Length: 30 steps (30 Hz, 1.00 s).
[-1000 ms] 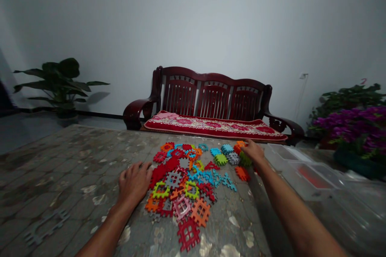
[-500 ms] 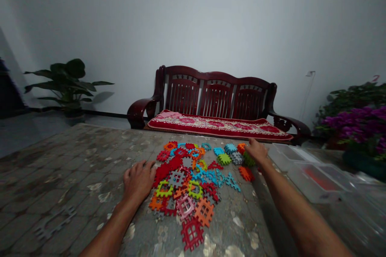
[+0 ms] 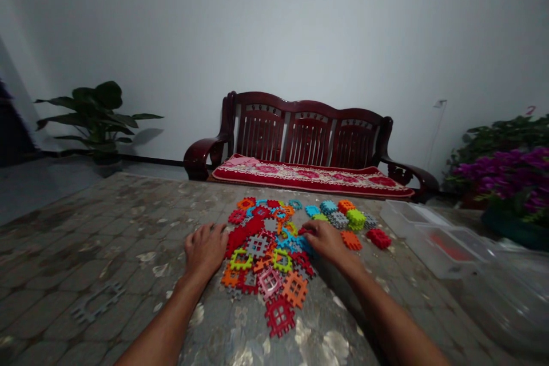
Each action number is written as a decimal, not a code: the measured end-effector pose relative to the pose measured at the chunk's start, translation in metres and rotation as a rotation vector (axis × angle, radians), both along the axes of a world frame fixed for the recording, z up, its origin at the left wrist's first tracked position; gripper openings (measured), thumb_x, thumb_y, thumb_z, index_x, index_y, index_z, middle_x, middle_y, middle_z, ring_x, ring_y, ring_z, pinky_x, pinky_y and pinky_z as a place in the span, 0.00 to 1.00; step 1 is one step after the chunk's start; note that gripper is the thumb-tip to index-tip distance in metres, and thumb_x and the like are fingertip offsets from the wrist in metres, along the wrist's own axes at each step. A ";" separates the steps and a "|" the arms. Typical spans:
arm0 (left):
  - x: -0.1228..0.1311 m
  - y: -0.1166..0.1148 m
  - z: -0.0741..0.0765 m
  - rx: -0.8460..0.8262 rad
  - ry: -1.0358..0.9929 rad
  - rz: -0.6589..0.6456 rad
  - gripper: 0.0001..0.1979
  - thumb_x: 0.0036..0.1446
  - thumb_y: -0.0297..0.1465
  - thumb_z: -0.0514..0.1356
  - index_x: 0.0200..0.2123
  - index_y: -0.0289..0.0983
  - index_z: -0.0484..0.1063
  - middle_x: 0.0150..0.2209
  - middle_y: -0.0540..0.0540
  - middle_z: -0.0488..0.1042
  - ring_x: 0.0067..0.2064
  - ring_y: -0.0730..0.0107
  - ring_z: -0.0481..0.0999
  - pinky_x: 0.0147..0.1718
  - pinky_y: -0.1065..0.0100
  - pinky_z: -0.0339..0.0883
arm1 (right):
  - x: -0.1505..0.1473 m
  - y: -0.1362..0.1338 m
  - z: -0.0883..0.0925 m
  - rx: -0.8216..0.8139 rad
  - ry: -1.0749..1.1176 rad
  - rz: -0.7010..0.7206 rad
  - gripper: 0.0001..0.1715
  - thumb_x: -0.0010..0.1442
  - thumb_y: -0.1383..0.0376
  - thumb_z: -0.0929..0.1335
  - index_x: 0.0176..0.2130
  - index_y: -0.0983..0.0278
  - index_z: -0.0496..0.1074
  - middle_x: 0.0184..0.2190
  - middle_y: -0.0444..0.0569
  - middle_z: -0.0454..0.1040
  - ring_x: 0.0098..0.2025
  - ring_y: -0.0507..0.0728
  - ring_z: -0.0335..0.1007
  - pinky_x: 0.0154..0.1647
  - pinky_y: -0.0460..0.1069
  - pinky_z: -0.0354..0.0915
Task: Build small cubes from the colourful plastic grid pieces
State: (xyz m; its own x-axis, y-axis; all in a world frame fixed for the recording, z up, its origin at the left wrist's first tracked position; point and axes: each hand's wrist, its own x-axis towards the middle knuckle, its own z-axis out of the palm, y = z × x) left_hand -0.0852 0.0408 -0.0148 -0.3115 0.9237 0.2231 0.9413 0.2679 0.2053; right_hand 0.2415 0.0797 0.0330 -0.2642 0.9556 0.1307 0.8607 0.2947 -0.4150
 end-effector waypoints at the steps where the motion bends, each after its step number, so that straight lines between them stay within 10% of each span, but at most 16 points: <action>1: 0.000 0.000 0.000 0.003 0.000 0.004 0.24 0.72 0.36 0.47 0.60 0.44 0.76 0.65 0.38 0.73 0.66 0.54 0.69 0.66 0.50 0.54 | -0.003 -0.004 0.001 0.010 -0.054 0.000 0.18 0.63 0.62 0.68 0.50 0.59 0.82 0.51 0.50 0.83 0.55 0.61 0.77 0.56 0.50 0.66; 30: 0.002 -0.002 0.004 -0.001 -0.002 0.011 0.24 0.71 0.36 0.48 0.61 0.44 0.76 0.65 0.38 0.73 0.65 0.52 0.69 0.65 0.51 0.55 | -0.061 -0.024 0.002 0.026 -0.170 -0.197 0.11 0.63 0.59 0.70 0.42 0.61 0.80 0.43 0.52 0.83 0.49 0.62 0.76 0.44 0.50 0.61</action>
